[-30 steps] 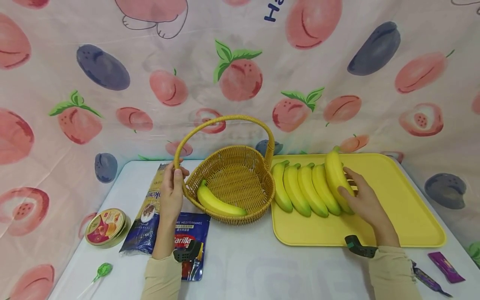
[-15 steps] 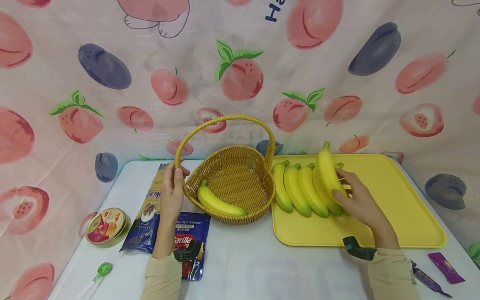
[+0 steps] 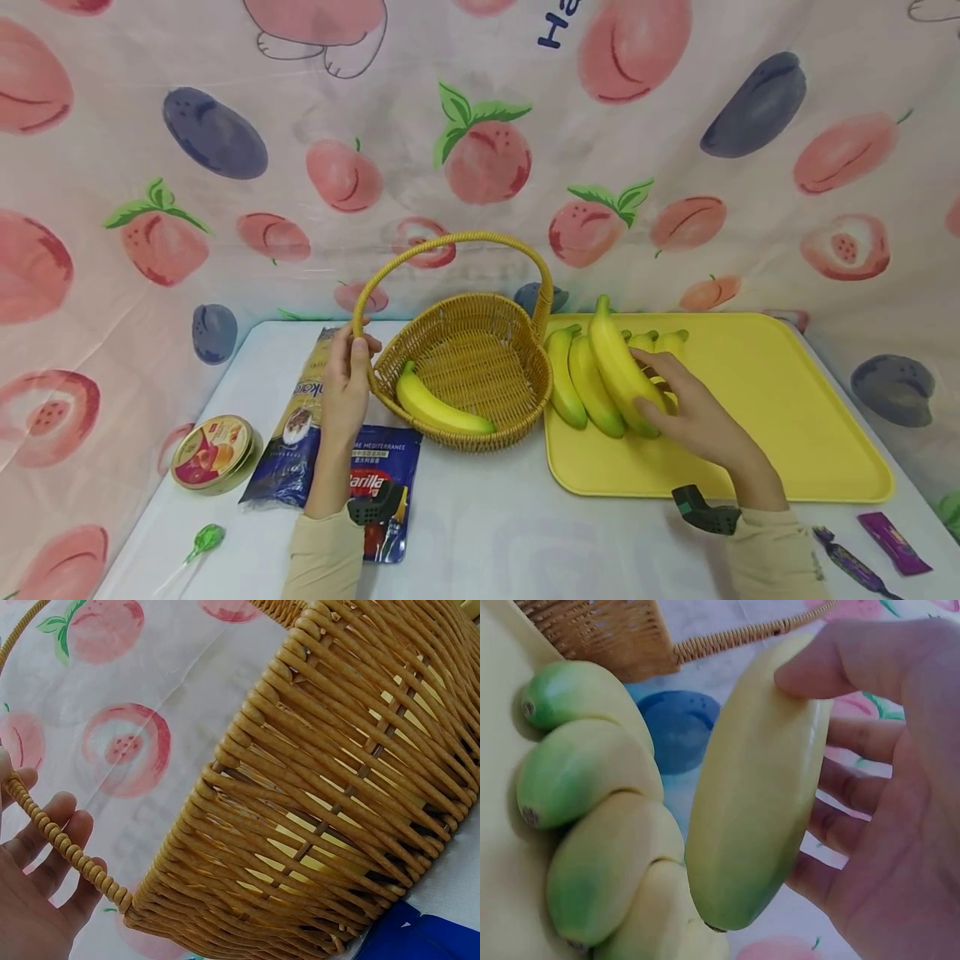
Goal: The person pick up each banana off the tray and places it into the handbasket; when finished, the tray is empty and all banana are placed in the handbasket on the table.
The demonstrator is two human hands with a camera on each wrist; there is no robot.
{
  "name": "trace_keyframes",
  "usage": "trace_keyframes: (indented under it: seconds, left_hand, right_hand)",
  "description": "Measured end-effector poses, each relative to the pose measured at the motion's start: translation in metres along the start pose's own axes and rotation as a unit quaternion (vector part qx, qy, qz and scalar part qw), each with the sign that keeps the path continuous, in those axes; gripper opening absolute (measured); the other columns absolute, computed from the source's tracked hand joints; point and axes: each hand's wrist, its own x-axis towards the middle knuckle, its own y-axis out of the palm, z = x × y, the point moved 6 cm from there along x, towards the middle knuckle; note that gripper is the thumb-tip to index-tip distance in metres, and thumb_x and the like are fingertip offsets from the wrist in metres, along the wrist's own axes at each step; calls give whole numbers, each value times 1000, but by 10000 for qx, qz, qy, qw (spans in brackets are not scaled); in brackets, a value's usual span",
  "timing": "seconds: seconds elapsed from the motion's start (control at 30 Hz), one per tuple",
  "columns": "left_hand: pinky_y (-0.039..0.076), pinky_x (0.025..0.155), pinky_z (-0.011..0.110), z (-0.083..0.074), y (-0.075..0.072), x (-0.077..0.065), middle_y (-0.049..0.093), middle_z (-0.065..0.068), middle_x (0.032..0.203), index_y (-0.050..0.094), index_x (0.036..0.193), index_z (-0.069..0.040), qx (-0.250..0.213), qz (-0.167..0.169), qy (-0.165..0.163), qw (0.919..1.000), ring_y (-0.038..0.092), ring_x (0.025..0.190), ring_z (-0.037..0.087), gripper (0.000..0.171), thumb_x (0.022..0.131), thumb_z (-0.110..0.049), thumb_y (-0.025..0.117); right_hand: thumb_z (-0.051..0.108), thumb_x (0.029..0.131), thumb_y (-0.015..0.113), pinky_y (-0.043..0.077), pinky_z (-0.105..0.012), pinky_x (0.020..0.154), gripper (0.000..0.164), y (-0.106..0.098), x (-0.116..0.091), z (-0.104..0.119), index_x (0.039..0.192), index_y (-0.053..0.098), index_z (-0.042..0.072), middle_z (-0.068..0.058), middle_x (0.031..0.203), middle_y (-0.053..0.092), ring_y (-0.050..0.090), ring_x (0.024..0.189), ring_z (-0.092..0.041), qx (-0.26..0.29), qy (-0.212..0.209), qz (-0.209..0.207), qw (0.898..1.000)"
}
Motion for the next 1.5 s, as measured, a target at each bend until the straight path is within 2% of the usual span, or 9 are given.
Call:
trace_keyframes:
  seconds: [0.17, 0.4, 0.6, 0.77, 0.97, 1.13, 1.2, 1.4, 1.5]
  left_hand:
    - [36, 75, 26, -1, 0, 0, 52, 28, 101, 45, 133, 3, -42, 40, 49, 10000, 49, 94, 23, 35, 102, -7, 33]
    - [36, 77, 30, -2, -1, 0, 52, 28, 103, 44, 133, 3, -38, 66, -10, 10000, 49, 99, 30, 34, 102, -7, 33]
    - [37, 77, 25, -4, -3, 0, 53, 26, 103, 44, 133, 3, 68, 74, -59, 9999, 50, 99, 22, 34, 102, -8, 34]
    - [38, 78, 23, -3, -3, 2, 53, 26, 103, 44, 134, 3, -20, 78, -48, 10000, 51, 99, 21, 35, 103, -10, 34]
    - [36, 70, 24, -4, 1, 5, 52, 26, 103, 44, 134, 2, -40, 94, -22, 9999, 48, 90, 14, 35, 103, -10, 34]
    - [35, 72, 26, -3, 2, 6, 52, 28, 103, 44, 134, 2, -86, 82, 54, 9999, 47, 88, 8, 35, 103, -9, 33]
    - [35, 73, 28, -2, 2, 6, 51, 28, 103, 44, 134, 2, -118, 86, 73, 9999, 46, 87, 9, 35, 103, -9, 33]
    - [37, 77, 32, 1, 1, 3, 51, 29, 102, 44, 134, 2, -190, 58, 17, 9998, 49, 95, 27, 35, 103, -9, 33]
    - [36, 75, 27, 2, 0, 1, 52, 28, 102, 45, 134, 1, -146, 49, -62, 9999, 49, 94, 26, 35, 103, -9, 34]
  right_hand:
    - [14, 91, 63, 39, -18, 88, 60, 10, 1, 8, 145, 37, 20, 3, 123, 50, 44, 108, -1, 51, -121, 209, 9997]
    - [16, 90, 65, 40, -20, 93, 57, 22, 4, 20, 142, 42, 20, 6, 125, 51, 47, 110, -3, 120, -246, 475, 9985]
    - [23, 90, 65, 41, -27, 95, 55, 35, 10, 33, 141, 43, 24, 7, 129, 50, 48, 113, -7, 227, -293, 715, 9968]
    - [28, 91, 64, 43, -28, 90, 54, 42, 19, 46, 141, 44, 25, 7, 127, 51, 49, 106, -6, 277, -388, 732, 9962]
    - [31, 91, 63, 44, -28, 83, 52, 51, 30, 60, 139, 45, 27, 8, 125, 53, 50, 98, -6, 299, -438, 675, 9963]
    - [31, 91, 63, 44, -27, 79, 50, 60, 42, 69, 139, 47, 24, 7, 125, 53, 51, 92, -7, 411, -529, 559, 9962]
    - [31, 91, 62, 44, -27, 78, 50, 64, 46, 71, 138, 47, 23, 7, 124, 54, 51, 91, -8, 487, -545, 539, 9959]
    - [33, 92, 60, 45, -29, 78, 50, 78, 57, 79, 139, 47, 22, 5, 124, 55, 51, 91, -10, 671, -468, 592, 9949]
    - [32, 93, 60, 44, -29, 75, 49, 85, 61, 82, 139, 47, 22, 6, 122, 55, 51, 87, -11, 752, -392, 662, 9942]
